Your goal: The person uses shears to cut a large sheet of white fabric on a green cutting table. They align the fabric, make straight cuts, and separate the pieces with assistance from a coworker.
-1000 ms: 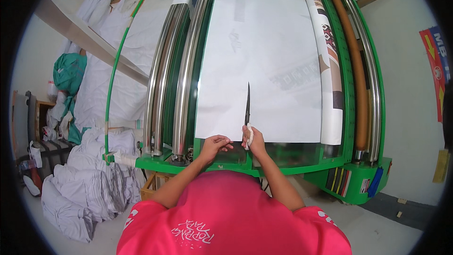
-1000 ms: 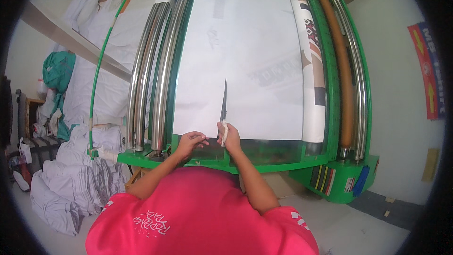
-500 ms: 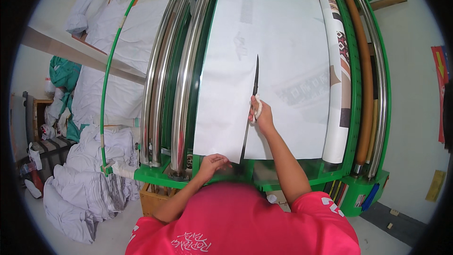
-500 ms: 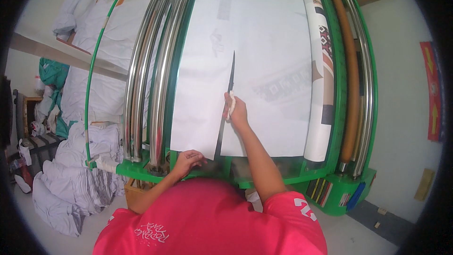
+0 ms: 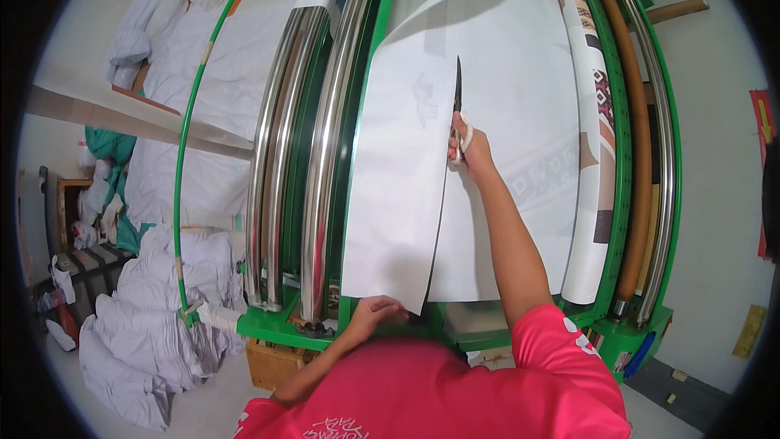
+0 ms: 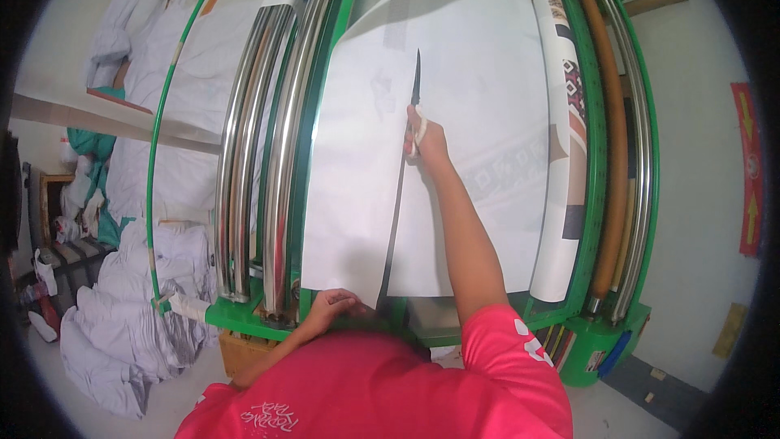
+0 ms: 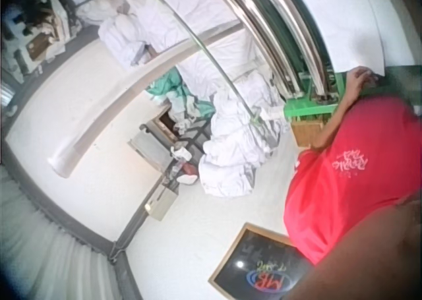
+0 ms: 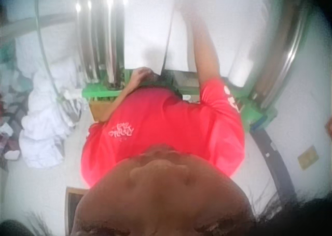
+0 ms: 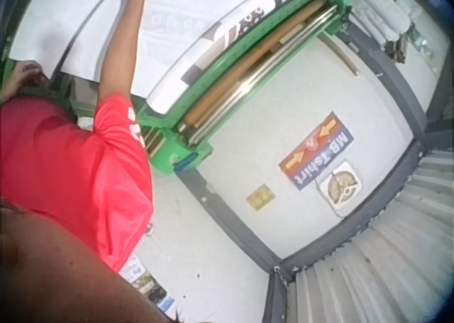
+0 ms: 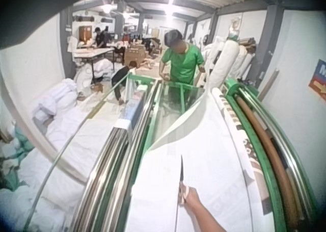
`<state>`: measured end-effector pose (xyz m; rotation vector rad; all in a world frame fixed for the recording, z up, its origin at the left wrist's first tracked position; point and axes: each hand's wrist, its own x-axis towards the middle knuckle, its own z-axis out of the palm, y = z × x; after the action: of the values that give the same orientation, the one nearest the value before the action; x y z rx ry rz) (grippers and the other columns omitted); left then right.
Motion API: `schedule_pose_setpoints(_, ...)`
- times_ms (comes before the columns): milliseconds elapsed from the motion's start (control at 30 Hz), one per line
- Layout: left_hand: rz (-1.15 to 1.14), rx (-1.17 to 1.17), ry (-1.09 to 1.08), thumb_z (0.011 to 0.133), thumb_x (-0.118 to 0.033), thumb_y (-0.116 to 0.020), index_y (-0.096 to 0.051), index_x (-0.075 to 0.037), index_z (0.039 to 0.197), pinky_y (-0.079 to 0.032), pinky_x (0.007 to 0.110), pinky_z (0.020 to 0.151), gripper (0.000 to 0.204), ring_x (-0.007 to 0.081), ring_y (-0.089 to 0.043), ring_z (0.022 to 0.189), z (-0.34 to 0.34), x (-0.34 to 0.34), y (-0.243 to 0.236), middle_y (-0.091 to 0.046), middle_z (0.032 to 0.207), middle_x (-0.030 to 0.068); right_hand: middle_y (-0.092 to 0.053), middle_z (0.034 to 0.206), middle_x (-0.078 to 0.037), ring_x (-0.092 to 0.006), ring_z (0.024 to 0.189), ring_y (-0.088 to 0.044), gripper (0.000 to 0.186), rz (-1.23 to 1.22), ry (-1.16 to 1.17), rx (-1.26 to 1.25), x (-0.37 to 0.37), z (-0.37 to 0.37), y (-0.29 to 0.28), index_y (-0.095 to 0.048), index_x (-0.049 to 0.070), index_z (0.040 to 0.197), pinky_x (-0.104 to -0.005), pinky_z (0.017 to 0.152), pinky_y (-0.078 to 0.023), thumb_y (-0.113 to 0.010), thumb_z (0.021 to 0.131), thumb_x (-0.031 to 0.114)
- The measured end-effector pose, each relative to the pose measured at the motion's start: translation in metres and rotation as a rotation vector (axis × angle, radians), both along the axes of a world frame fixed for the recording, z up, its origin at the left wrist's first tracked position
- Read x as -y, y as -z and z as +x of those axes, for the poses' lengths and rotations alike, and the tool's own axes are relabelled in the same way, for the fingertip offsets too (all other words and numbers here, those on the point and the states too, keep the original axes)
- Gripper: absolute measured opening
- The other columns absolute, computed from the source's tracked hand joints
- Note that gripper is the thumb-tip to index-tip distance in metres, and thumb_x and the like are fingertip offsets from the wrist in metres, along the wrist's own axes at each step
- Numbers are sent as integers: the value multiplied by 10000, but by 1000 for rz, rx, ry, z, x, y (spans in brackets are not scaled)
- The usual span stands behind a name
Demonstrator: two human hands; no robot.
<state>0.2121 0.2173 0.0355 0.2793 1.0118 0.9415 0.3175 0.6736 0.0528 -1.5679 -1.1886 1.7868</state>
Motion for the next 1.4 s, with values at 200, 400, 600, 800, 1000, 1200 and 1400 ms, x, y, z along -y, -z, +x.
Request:
schedule_pose_setpoints(200,9,28,-13,1114,-106,-650,-774,52,1193,-608,320,935,216,174,-773,998,2,1,3,-837,1074,126,-587,700,15,-118,553,-577,564,28,-47,34,-65,-24,2,-655,97,914,-280,533,-484,-755,1023,641)
schedule_pose_setpoints(400,30,9,-21,1115,-85,-644,-770,56,1201,-610,316,931,208,171,-773,1006,2,0,5,-832,1102,130,-635,685,-46,-170,570,-611,550,111,-63,-3,-59,-9,19,-692,45,895,-348,558,-499,-782,1027,571)
schedule_pose_setpoints(600,164,-242,-41,1103,-94,-678,-790,25,1171,-575,283,798,177,120,-754,911,1,-1,-25,-829,1027,72,-605,682,-20,-146,563,-619,476,95,-4,-11,85,49,-7,-686,54,973,-336,510,-506,-735,1078,516)
schedule_pose_setpoints(800,497,-852,-119,1031,-132,-748,-804,-7,1048,-557,304,716,139,172,-794,826,-5,-35,-118,-820,895,121,-686,794,-33,-89,602,-630,417,53,117,35,262,140,-19,-668,0,1283,-293,499,-514,-822,1047,308)
schedule_pose_setpoints(1000,947,-1195,-217,967,-156,-754,-733,-56,968,-479,478,692,103,369,-653,742,16,-118,-209,-686,813,145,-798,953,-100,-108,748,-702,624,187,48,342,346,184,-9,-627,-31,1374,-304,619,-559,-898,978,368)
schedule_pose_setpoints(1200,1405,-1208,-256,922,-169,-749,-716,-52,919,-421,619,1094,121,416,-625,1281,104,-210,-252,-754,928,111,-809,975,-223,-399,911,-798,608,460,-202,764,350,184,12,-684,16,1355,-501,821,-595,-853,953,440)
schedule_pose_setpoints(1400,1538,-1503,51,915,-158,-740,-763,-97,888,-452,588,1096,71,332,-632,1233,178,-215,-251,-751,958,55,-736,1407,-196,-424,1291,-692,645,983,-366,736,361,206,63,-637,85,1496,-570,1059,-543,-760,994,471)
